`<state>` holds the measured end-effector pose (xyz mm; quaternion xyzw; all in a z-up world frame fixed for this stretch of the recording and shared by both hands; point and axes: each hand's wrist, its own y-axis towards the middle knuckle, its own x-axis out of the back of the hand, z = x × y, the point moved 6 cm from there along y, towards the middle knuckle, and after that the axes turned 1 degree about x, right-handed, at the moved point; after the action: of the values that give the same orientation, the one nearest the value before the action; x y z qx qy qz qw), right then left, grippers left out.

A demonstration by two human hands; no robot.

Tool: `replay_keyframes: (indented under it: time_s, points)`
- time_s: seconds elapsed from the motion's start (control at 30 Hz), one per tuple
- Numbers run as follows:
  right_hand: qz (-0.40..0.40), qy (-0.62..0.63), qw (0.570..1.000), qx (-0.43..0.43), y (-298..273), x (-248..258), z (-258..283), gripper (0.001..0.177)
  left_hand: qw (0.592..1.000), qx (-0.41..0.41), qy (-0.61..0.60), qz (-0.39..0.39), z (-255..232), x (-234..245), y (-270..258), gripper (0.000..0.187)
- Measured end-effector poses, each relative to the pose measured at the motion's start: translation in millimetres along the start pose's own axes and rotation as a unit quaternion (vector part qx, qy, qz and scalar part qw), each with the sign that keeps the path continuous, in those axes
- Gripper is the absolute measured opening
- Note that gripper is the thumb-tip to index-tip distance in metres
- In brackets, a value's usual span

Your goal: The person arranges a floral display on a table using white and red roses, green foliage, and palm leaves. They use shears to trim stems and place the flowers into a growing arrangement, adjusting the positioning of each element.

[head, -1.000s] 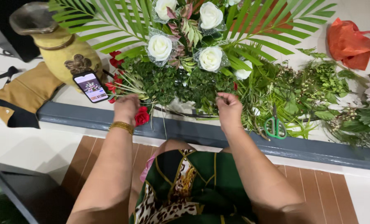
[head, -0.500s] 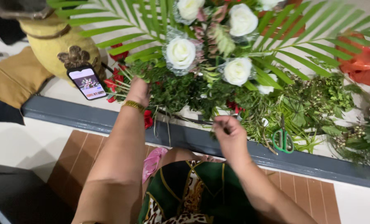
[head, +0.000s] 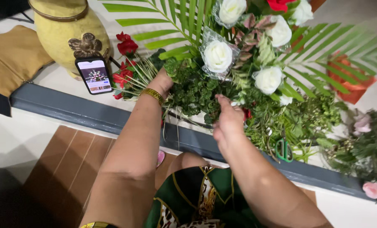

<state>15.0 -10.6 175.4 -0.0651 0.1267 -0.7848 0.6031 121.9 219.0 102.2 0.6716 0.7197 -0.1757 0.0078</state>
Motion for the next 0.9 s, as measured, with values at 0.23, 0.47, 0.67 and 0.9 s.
replay_keyframes:
  time_s: [0.23,0.47,0.67,0.9]
  points:
    - [-0.036,0.022,0.990,0.131,20.6,-12.1,-12.8,0.008,0.985,-0.109,-0.035,0.132,1.3,-13.0,44.4,0.039]
    - [-0.035,-0.380,0.864,0.330,1.6,-0.3,34.3,0.016,0.958,-0.066,-0.228,0.158,41.0,-25.9,105.9,0.037]
    - [-0.037,-0.434,0.848,0.302,-9.2,-13.4,60.3,0.025,0.928,-0.035,-0.359,0.097,80.4,-22.8,160.2,0.043]
    - [-0.071,-0.571,0.726,0.376,-15.5,-22.3,69.6,0.022,0.943,0.114,-0.312,0.024,113.2,-12.8,172.5,0.061]
